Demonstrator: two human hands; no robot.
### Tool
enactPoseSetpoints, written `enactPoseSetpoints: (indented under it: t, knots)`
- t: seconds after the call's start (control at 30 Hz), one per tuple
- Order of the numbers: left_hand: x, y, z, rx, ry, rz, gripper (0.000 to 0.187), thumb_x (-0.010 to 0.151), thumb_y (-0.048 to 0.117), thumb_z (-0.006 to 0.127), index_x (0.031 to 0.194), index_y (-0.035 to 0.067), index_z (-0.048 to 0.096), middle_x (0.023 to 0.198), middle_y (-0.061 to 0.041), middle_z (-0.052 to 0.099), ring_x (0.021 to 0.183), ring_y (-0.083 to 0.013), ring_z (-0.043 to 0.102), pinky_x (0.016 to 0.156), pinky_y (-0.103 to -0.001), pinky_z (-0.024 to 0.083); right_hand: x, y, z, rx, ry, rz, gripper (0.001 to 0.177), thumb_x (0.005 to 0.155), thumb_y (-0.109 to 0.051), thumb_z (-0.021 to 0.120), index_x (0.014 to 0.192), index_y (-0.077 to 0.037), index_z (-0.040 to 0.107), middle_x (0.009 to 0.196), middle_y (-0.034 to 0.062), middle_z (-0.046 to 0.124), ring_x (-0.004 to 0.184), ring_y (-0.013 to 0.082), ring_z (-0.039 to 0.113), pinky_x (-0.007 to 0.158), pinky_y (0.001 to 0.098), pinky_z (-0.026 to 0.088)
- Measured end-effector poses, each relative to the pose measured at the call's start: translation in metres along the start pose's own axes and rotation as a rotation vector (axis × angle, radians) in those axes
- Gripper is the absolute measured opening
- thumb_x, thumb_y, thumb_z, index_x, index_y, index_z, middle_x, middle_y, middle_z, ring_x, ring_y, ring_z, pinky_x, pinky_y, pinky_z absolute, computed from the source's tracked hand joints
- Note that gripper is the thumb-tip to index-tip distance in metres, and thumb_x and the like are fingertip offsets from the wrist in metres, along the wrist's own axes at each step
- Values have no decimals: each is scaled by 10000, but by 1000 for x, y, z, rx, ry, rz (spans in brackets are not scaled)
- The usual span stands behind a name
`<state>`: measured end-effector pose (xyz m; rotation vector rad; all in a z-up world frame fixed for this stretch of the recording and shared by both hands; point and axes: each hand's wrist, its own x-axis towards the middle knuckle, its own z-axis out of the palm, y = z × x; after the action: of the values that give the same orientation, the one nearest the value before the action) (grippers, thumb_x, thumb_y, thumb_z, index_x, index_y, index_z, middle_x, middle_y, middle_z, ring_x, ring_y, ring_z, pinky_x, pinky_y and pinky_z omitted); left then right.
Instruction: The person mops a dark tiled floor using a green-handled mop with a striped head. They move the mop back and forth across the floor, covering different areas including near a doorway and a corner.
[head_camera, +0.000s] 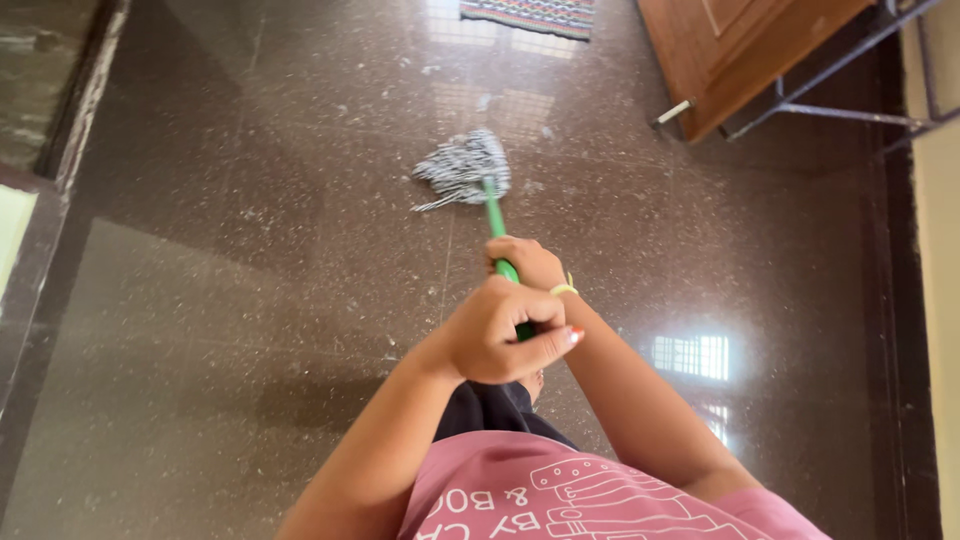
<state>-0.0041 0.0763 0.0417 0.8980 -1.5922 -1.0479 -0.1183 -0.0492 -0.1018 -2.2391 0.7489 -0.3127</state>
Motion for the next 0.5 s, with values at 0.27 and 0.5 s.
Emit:
enactPoseSetpoints:
  t: [0.27, 0.5]
  knots:
    - [-9, -43, 36, -85, 28, -167, 348, 946, 144, 691, 638, 51, 559, 561, -35, 578, 523, -57, 633, 486, -266, 452, -66, 76, 0, -109, 268, 5, 185, 778, -130, 772, 839, -48, 617, 878, 144, 634, 882, 375, 614, 817, 464, 506]
    - [3, -63, 64, -93, -42, -155, 336, 916, 161, 717, 639, 31, 577, 535, -22, 473, 515, -71, 416, 482, -295, 329, -121, 100, 17, 52, 484, 320, 224, 790, -114, 787, 777, -31, 579, 795, 111, 621, 812, 318, 593, 749, 414, 491]
